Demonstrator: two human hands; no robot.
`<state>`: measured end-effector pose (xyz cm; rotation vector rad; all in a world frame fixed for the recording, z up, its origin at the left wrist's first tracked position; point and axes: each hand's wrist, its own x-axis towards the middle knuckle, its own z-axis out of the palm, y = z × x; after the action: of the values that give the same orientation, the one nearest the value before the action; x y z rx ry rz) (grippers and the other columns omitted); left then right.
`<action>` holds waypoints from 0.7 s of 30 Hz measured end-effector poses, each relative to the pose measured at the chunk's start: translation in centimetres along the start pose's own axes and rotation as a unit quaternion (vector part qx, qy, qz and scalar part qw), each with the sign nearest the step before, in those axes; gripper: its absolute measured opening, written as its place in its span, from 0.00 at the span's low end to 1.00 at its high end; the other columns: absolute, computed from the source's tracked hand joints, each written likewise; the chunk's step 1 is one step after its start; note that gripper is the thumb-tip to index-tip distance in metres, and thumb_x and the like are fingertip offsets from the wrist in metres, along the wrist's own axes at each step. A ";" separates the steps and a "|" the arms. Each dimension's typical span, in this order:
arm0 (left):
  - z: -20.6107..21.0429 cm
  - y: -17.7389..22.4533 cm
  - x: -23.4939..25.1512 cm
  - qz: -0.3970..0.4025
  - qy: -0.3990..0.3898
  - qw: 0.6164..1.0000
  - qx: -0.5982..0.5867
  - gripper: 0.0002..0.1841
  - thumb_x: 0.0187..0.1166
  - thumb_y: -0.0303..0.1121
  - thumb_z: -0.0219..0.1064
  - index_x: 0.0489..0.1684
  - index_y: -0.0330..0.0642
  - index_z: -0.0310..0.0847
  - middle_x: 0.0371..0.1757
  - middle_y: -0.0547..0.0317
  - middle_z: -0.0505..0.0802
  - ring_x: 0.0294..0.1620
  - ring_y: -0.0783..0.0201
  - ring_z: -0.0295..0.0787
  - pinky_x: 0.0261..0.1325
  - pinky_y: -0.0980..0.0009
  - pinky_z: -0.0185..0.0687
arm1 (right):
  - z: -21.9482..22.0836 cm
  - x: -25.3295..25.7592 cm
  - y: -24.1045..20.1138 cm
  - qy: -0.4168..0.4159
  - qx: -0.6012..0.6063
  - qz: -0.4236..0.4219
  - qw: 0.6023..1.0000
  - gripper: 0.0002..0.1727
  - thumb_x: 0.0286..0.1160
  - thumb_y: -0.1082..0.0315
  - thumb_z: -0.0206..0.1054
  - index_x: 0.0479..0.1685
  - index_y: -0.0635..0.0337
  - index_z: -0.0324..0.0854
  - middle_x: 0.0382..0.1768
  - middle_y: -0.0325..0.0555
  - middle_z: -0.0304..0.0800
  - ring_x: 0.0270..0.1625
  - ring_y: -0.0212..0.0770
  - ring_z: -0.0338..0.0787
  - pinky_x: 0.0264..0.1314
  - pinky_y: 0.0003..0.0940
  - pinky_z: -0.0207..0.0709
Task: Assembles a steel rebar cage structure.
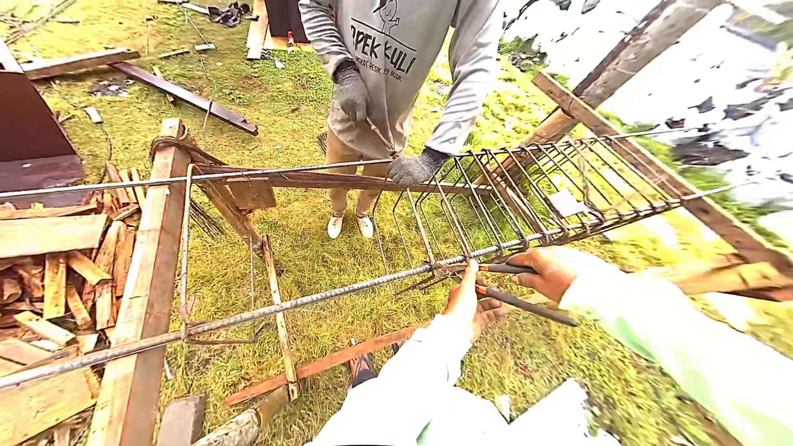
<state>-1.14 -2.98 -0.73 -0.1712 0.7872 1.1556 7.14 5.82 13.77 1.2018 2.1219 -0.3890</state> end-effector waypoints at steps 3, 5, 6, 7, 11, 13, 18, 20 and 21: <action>0.3 0.0 0.0 -0.003 0.004 1.000 -0.016 0.27 0.91 0.58 0.50 0.53 0.39 0.72 0.36 0.52 0.85 0.30 0.59 0.87 0.39 0.63 0.89 | 0.0 -0.3 -0.7 -0.006 -0.012 0.013 1.000 0.17 0.88 0.63 0.61 0.69 0.56 0.85 0.60 0.58 0.91 0.65 0.58 0.88 0.72 0.59 0.74; 0.6 0.2 0.1 -0.007 0.008 1.000 -0.026 0.26 0.91 0.57 0.50 0.55 0.38 0.72 0.38 0.51 0.86 0.32 0.58 0.88 0.40 0.63 0.89 | 0.1 -0.3 -0.8 -0.003 -0.028 0.023 0.999 0.17 0.89 0.63 0.61 0.69 0.56 0.85 0.62 0.58 0.90 0.68 0.58 0.87 0.73 0.59 0.73; 0.8 0.3 0.0 -0.008 0.005 0.999 -0.033 0.26 0.92 0.56 0.50 0.57 0.37 0.72 0.40 0.49 0.86 0.33 0.57 0.88 0.41 0.62 0.89 | 0.4 -0.1 -0.4 0.007 -0.037 0.018 0.999 0.17 0.89 0.63 0.61 0.68 0.57 0.86 0.62 0.59 0.90 0.68 0.59 0.87 0.72 0.60 0.74; 0.9 0.5 0.1 -0.008 0.007 0.999 -0.040 0.25 0.92 0.55 0.50 0.57 0.37 0.72 0.40 0.49 0.86 0.33 0.57 0.89 0.41 0.63 0.89 | 0.6 0.0 -0.3 0.014 -0.058 0.016 0.998 0.18 0.89 0.61 0.60 0.69 0.56 0.85 0.62 0.59 0.89 0.68 0.60 0.87 0.72 0.61 0.75; 1.3 1.0 0.1 -0.006 0.013 0.998 -0.062 0.24 0.92 0.53 0.52 0.57 0.36 0.73 0.40 0.48 0.87 0.32 0.57 0.89 0.40 0.63 0.89 | 2.1 -1.4 -0.6 0.063 -0.195 -0.007 0.979 0.45 0.73 0.38 0.72 0.86 0.53 0.67 0.73 0.58 0.80 0.76 0.64 0.77 0.74 0.66 0.68; 1.4 1.4 0.0 -0.011 0.018 0.998 -0.062 0.25 0.91 0.54 0.52 0.57 0.37 0.72 0.40 0.48 0.86 0.31 0.57 0.88 0.39 0.64 0.89 | 4.2 -1.5 -0.5 0.147 -0.273 -0.018 0.951 0.51 0.66 0.53 0.80 0.92 0.51 0.58 0.69 0.59 0.81 0.71 0.63 0.80 0.70 0.64 0.70; 0.5 1.3 0.0 -0.017 -0.010 0.999 -0.030 0.29 0.92 0.57 0.47 0.61 0.36 0.74 0.42 0.47 0.90 0.37 0.56 0.92 0.43 0.63 0.89 | 7.3 1.0 1.9 0.302 -0.256 -0.074 0.915 0.30 0.61 0.74 0.77 0.69 0.61 0.81 0.46 0.60 0.90 0.49 0.63 0.91 0.52 0.58 0.83; -0.3 1.3 -0.7 -0.012 -0.041 0.999 -0.007 0.31 0.93 0.57 0.43 0.67 0.35 0.72 0.47 0.47 0.91 0.42 0.56 0.92 0.48 0.61 0.89 | 5.3 0.6 0.6 0.115 -0.145 0.019 0.982 0.27 0.74 0.66 0.70 0.75 0.57 0.77 0.60 0.62 0.87 0.62 0.66 0.88 0.63 0.64 0.79; -0.7 1.2 -1.0 -0.013 -0.048 0.999 0.006 0.30 0.94 0.56 0.42 0.66 0.36 0.73 0.48 0.48 0.91 0.43 0.56 0.93 0.48 0.61 0.89 | 4.7 0.6 0.4 0.058 -0.085 0.052 0.993 0.24 0.75 0.65 0.69 0.72 0.55 0.79 0.60 0.62 0.88 0.62 0.66 0.89 0.63 0.66 0.79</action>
<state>-2.68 -3.60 -0.26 -0.1135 0.7049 1.1263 9.10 3.83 9.91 1.2553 2.1315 -0.0906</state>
